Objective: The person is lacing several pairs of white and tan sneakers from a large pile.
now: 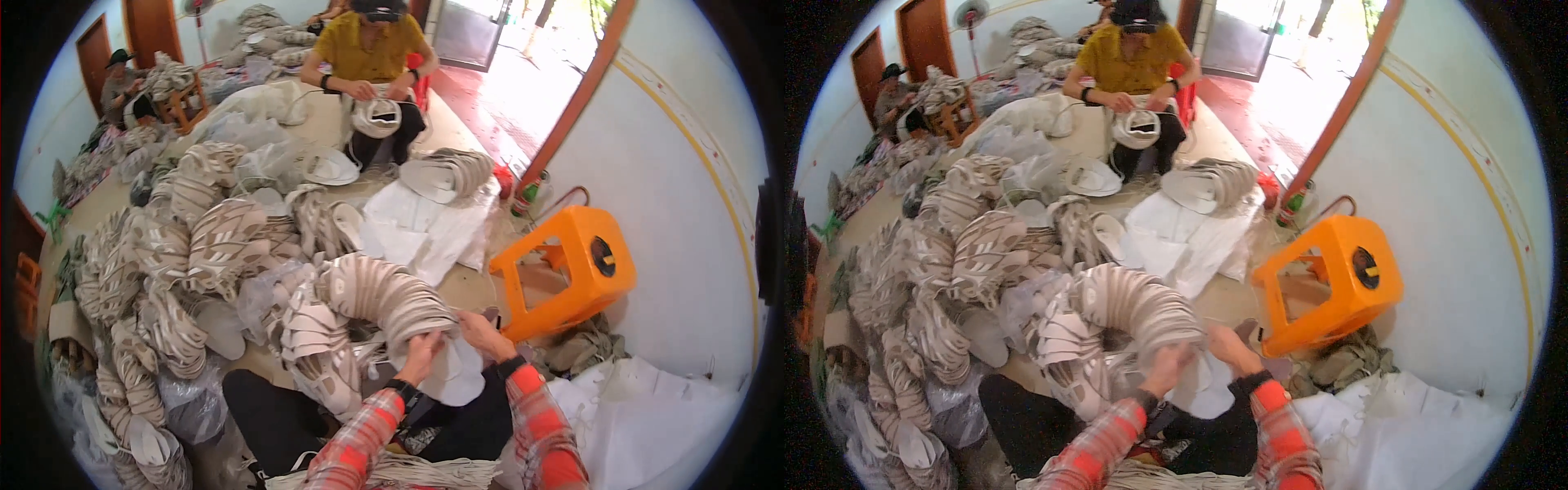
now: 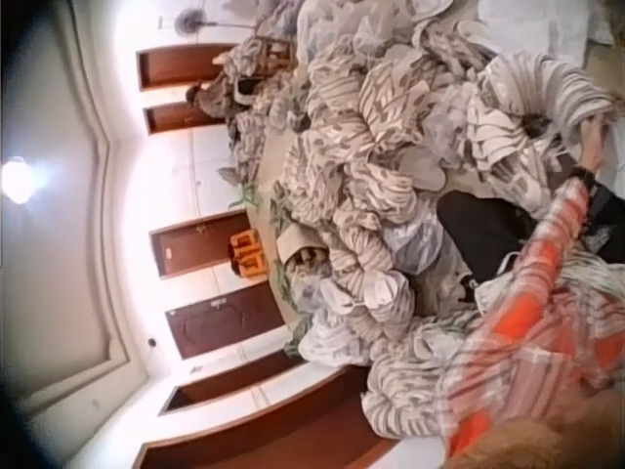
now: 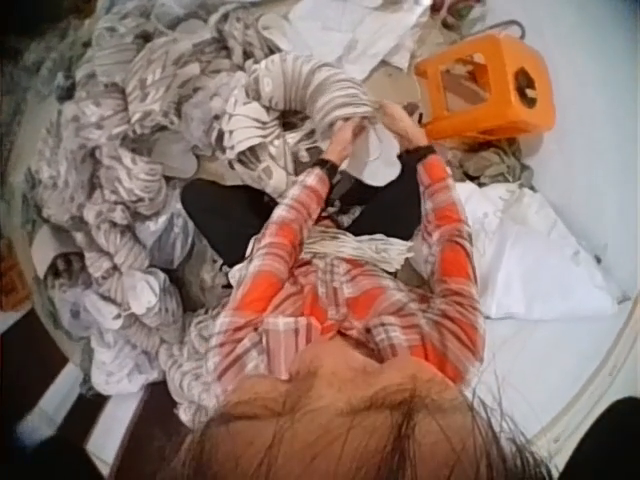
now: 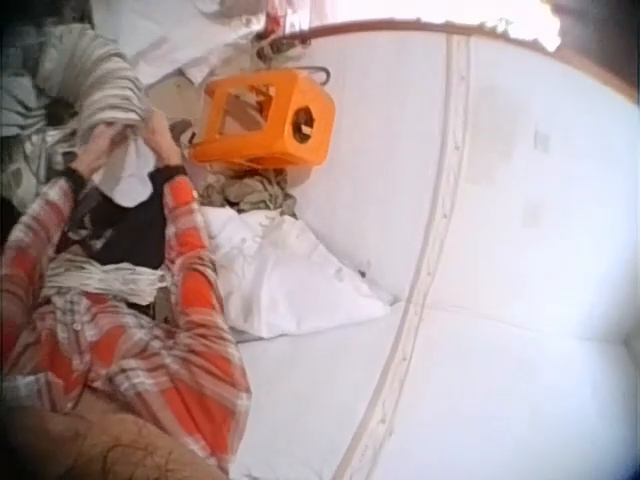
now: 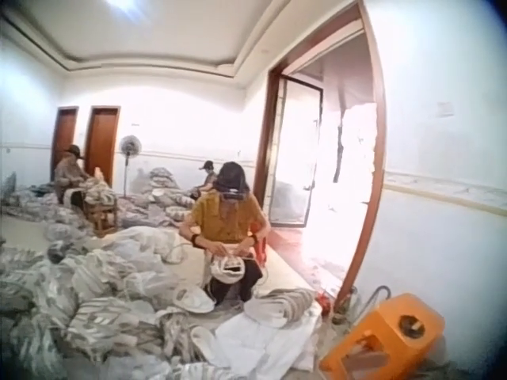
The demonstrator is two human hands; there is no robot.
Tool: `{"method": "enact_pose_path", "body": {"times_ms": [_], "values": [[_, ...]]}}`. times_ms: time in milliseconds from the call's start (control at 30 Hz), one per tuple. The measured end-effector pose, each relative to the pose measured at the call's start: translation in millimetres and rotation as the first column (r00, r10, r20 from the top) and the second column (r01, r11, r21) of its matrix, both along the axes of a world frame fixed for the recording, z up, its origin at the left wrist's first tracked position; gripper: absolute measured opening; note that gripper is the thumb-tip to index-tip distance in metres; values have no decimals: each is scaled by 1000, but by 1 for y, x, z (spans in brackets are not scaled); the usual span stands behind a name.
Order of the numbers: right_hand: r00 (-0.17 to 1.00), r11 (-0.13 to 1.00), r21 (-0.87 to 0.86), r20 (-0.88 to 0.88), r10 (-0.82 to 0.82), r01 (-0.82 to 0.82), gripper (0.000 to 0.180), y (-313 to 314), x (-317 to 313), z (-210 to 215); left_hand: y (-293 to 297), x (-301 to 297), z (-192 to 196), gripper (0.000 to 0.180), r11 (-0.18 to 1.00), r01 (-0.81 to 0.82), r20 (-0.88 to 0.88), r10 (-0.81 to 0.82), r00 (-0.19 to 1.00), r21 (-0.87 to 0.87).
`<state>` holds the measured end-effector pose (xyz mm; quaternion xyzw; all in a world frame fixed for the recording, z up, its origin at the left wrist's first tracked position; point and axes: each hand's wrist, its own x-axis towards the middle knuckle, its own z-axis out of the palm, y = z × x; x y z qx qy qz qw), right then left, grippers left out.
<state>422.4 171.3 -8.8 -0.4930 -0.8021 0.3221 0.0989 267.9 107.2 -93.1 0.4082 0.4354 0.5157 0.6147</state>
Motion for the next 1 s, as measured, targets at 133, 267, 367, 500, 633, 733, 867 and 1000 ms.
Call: {"method": "enact_pose_path", "body": {"times_ms": [133, 267, 367, 500, 633, 733, 867, 1000], "values": [[907, 857, 510, 394, -149, -81, 38, -64, -18, -1, -27, -35, 15, 30, 814, 436, 69, -445, 893, -385], [941, 799, 601, 278, -195, -12, 40, -94, -49, 45, -63, -146, 108, 18, 994, -103, -396, 77, 915, -46], [998, 985, -172, -67, 9, -20, 41, -120, -115, 11, -78, -260, 116, 55, 914, -318, -774, 388, 501, 252], [995, 823, -568, -87, -48, -9, 48, -132, -144, -69, -60, -290, 76, 91, 1000, 21, -888, 4, 459, 15], [988, 771, -634, -77, -137, 57, 59, -136, -163, -81, -38, -275, 96, 104, 967, 226, -966, -165, 200, -118], [964, 655, -753, -119, -237, 68, 57, -106, -153, -100, -4, -253, 105, 110, 905, 370, -965, -253, 71, -210], [900, 385, -914, -272, -341, -130, 47, -117, -191, -107, 16, -252, 109, 114, 925, 95, -872, -378, 312, -367], [679, 537, -821, -508, -531, -194, 44, -123, -171, -155, 32, -214, 80, 106, 934, 32, -927, -348, -138, -355]]}}
